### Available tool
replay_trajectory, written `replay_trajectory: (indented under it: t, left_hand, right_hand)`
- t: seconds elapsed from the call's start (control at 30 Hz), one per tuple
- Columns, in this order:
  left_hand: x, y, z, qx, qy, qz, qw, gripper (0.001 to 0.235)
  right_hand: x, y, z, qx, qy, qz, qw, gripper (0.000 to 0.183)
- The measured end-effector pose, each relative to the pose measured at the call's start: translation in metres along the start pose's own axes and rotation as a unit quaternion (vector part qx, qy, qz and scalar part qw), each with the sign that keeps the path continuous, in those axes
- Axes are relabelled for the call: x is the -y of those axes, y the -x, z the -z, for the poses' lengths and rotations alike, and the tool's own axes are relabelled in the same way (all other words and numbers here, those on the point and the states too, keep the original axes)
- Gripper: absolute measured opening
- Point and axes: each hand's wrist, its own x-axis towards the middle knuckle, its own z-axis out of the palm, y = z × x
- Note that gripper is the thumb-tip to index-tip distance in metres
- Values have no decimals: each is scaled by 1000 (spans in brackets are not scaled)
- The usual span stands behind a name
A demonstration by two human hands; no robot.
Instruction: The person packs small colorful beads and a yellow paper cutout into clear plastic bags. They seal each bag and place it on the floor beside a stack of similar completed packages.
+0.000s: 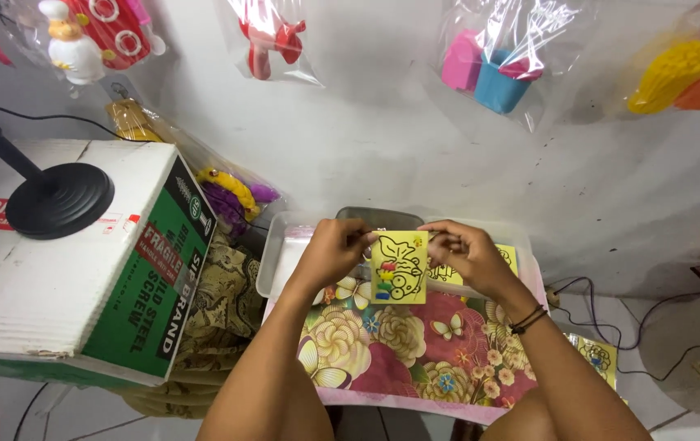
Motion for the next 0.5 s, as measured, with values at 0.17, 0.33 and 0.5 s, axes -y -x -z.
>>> replay_trajectory:
  t: [0.17,0.33,0.5]
  left_hand:
    - [4,-2,0,-47,-1,8,999,12]
    - [1,0,1,-55,10,4,998,13]
    - [-2,1,4,-56,24,4,998,13]
  right_hand:
    - [-5,-3,-7,67,-23,-10,997,74]
    - [23,1,-17,54,-27,-1,998,74]
    - [26,1,-18,57,-30,4,998,76]
